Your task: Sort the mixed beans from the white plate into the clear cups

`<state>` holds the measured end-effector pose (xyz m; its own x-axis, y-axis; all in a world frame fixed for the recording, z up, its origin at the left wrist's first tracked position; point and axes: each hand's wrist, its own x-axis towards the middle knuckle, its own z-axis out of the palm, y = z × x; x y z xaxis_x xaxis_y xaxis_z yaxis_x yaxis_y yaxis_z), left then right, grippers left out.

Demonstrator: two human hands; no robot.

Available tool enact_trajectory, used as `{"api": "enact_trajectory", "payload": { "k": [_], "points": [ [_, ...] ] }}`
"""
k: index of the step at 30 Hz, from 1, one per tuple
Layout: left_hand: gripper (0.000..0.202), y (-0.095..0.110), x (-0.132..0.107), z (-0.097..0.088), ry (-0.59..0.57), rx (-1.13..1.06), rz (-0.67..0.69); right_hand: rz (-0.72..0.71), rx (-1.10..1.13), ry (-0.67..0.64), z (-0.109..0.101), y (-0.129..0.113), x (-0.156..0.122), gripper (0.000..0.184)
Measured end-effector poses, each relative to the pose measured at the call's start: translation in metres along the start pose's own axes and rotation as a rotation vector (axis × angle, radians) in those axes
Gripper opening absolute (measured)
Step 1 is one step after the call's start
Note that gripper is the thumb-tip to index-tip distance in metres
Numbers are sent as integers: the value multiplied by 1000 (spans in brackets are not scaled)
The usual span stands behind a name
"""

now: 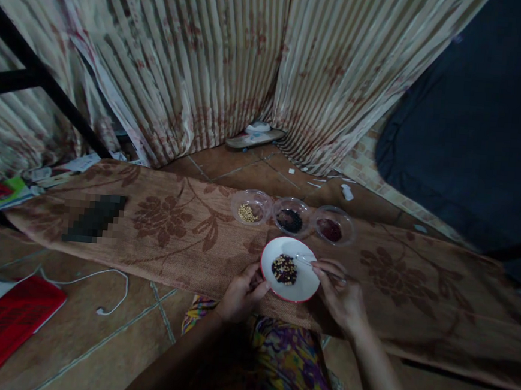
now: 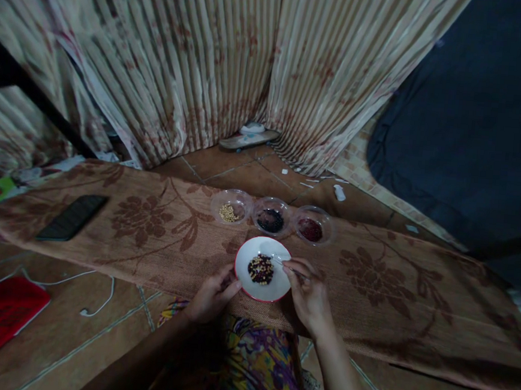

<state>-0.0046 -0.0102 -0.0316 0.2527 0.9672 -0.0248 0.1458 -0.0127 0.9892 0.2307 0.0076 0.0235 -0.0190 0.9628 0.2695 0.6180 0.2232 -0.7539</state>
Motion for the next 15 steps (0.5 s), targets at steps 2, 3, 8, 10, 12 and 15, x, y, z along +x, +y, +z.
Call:
{"api": "enact_trajectory", "payload": {
  "k": [2,3,8,10,12,15],
  "points": [
    [41,-1,0,0,11,1,0,7,33,50,1,-9,7,28],
    [41,-1,0,0,12,-2,1,3,53,72,3,-15,13,27],
    [43,-4,0,1,-7,-9,-4,-144,180,166,37,-46,63,24],
    [42,-4,1,0,10,-1,-7,-192,207,175,54,-55,86,25],
    [43,-4,2,0,19,12,-9,-201,220,192,68,-59,102,25],
    [46,-1,3,-2,7,24,-8,-198,229,221,77,-59,109,25]
  ]
}}
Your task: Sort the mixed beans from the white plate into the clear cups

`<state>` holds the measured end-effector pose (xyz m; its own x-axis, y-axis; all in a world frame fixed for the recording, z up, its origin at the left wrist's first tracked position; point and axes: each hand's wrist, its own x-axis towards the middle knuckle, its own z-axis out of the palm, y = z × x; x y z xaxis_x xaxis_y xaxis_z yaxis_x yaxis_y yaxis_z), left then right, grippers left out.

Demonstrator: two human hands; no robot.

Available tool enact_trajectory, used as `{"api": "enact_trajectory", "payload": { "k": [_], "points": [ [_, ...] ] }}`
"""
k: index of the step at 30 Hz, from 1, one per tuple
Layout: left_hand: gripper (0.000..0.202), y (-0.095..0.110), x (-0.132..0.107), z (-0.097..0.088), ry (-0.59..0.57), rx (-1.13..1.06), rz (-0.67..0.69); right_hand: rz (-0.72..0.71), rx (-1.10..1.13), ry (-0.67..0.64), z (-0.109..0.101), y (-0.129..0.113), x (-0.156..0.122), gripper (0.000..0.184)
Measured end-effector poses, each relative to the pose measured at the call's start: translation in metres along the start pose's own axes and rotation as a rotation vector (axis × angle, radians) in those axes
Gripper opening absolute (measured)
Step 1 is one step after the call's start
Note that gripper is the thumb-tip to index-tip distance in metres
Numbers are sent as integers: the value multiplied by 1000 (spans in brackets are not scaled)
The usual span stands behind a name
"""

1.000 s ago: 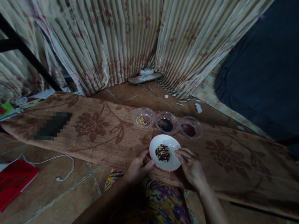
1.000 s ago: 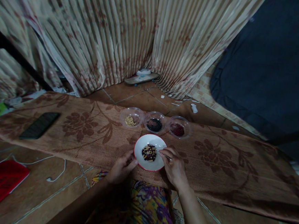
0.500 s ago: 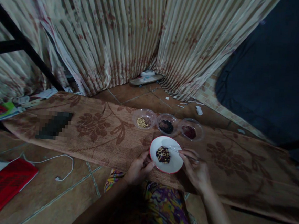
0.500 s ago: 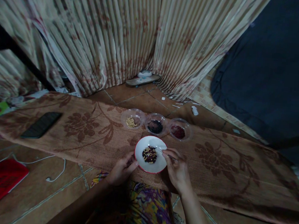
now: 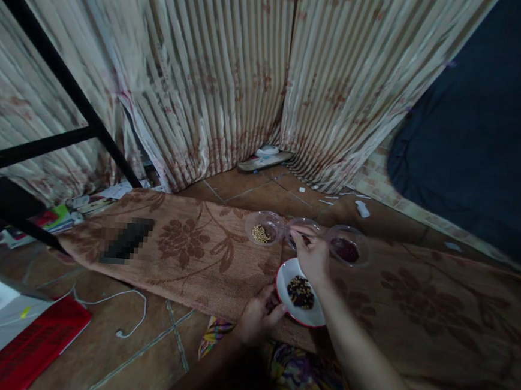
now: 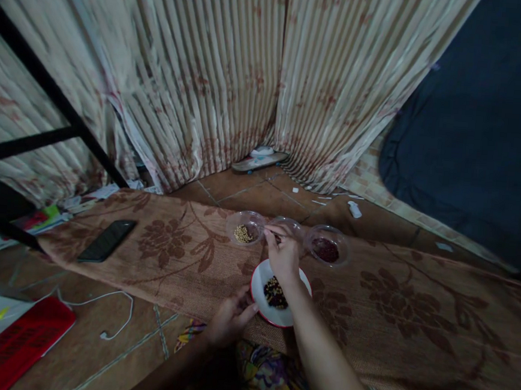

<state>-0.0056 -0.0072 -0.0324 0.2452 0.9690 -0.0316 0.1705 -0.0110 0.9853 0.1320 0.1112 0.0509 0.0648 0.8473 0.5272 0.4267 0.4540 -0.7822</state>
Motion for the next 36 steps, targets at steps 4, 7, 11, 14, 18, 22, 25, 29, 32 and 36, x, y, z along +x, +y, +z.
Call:
{"api": "enact_trajectory", "payload": {
  "k": [4,7,11,14,18,22,25,29,32,36],
  "points": [
    [47,3,0,-1,-21,-2,4,-11,-11,40,-17,-3,-13,24],
    [46,3,-1,-1,-1,4,-14,40,-42,84,-42,-5,-27,24],
    [46,3,-1,0,5,-1,-40,163,-86,143,-77,4,-53,27],
    [41,4,0,0,-7,-31,-38,233,-122,98,-100,13,-78,28],
    [37,3,-1,0,-6,-27,-39,297,-187,-99,-116,17,-102,28],
    [38,1,-2,1,10,-3,-39,244,-230,-230,-116,15,-108,28],
    [38,-1,-2,2,9,3,-36,201,-262,-291,-113,15,-106,26],
    [40,-2,-2,2,-3,-7,-24,193,-272,-337,-111,20,-105,26],
    [40,-2,-2,2,3,-22,-18,170,-271,-362,-110,24,-104,26],
    [43,-2,-3,2,-12,-32,-15,175,-282,-368,-109,25,-103,27]
  ]
}}
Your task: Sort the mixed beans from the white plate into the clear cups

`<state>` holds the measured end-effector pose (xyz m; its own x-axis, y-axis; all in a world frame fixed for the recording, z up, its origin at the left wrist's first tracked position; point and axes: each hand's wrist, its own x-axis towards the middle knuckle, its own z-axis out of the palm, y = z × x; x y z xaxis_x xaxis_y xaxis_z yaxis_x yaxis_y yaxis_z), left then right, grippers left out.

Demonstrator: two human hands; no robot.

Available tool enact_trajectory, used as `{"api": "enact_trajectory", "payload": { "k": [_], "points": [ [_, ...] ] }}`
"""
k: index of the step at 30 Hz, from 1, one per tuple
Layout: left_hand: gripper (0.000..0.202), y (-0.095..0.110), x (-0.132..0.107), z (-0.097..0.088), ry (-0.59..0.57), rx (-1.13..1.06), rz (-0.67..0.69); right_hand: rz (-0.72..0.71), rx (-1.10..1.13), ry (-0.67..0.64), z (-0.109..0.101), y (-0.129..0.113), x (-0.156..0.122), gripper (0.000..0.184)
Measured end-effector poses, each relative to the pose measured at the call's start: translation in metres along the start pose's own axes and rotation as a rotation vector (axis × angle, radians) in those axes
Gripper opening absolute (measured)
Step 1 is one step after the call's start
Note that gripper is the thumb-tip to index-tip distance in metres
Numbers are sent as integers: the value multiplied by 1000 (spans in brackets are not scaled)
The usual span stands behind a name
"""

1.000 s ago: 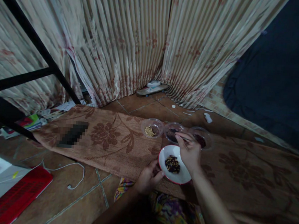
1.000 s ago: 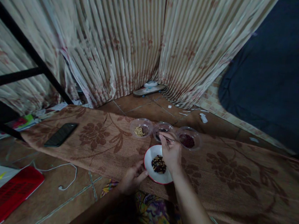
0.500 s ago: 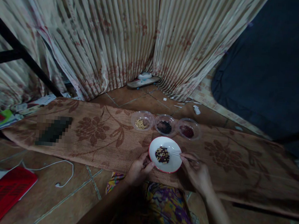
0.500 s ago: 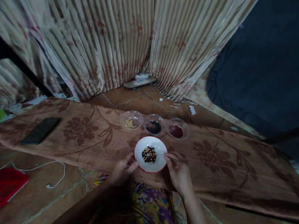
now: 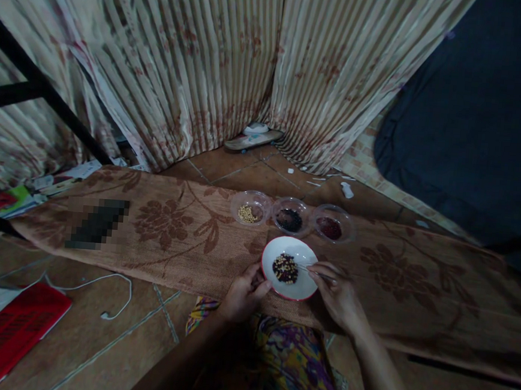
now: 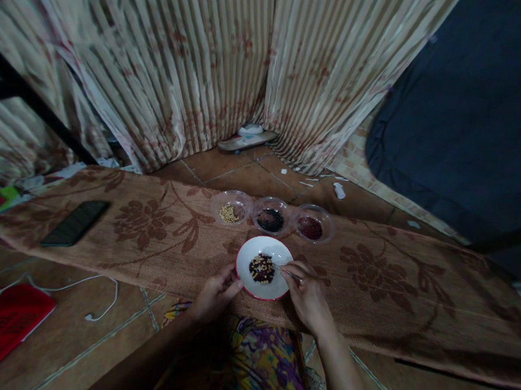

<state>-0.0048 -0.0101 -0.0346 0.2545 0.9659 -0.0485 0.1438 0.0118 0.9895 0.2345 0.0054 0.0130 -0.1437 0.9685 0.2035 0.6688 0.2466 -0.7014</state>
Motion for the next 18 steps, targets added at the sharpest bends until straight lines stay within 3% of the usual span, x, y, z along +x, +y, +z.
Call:
{"api": "enact_trajectory", "payload": {
  "k": [13,18],
  "points": [
    [39,5,0,-1,6,8,29,48,69,98,-2,-6,1,27],
    [42,2,0,-1,20,15,16,18,162,231,3,-23,27,27]
  ]
}}
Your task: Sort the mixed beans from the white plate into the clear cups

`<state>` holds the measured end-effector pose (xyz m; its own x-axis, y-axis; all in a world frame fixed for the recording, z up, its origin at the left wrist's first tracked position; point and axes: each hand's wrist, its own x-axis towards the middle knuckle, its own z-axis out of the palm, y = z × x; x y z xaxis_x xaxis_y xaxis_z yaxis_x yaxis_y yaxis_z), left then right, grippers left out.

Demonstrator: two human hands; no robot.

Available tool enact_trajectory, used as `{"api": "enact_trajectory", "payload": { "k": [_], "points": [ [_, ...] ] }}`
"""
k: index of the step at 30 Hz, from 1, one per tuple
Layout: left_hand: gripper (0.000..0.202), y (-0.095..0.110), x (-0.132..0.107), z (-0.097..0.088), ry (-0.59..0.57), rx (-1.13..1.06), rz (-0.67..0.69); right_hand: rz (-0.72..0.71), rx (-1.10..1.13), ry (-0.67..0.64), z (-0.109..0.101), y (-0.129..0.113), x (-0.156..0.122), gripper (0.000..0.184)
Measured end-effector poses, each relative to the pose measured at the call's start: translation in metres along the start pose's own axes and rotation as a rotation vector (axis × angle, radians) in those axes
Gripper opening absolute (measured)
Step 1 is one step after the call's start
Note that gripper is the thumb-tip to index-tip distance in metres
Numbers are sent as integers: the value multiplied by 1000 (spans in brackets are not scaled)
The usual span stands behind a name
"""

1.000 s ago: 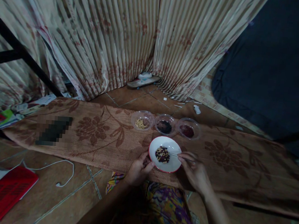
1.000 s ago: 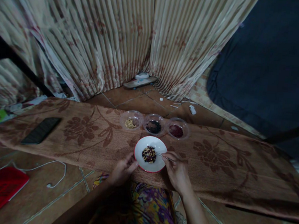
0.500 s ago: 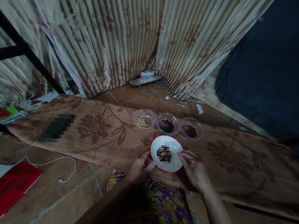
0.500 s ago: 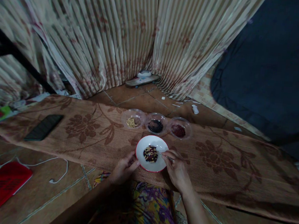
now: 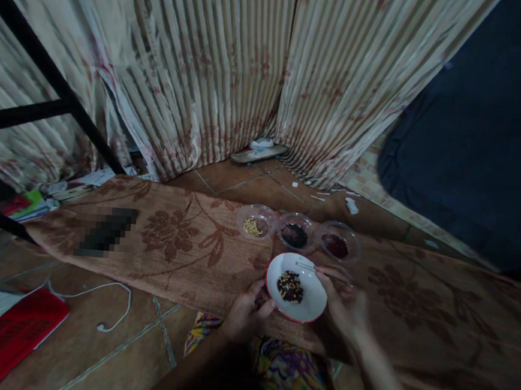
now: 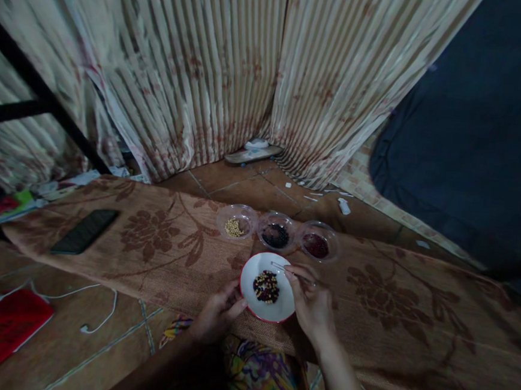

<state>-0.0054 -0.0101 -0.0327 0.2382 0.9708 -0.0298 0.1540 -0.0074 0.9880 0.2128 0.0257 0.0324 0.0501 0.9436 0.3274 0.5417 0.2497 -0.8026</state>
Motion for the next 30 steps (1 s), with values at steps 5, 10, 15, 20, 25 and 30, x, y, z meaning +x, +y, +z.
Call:
{"api": "enact_trajectory", "payload": {
  "k": [5,10,15,20,25,30],
  "points": [
    [42,-4,1,1,-20,-26,15,-201,147,109,40,-30,54,21],
    [45,-6,1,4,-23,-85,48,-263,193,148,60,-44,76,20],
    [43,-4,1,3,-1,-42,62,-165,143,190,40,-36,51,21],
    [43,-3,1,2,-9,-34,57,-16,62,224,9,-16,18,26],
    [42,-6,1,4,1,-37,44,180,-21,114,-10,12,-20,30],
    [44,-6,0,3,22,2,16,177,-73,-12,-13,24,-41,30]
  ]
}}
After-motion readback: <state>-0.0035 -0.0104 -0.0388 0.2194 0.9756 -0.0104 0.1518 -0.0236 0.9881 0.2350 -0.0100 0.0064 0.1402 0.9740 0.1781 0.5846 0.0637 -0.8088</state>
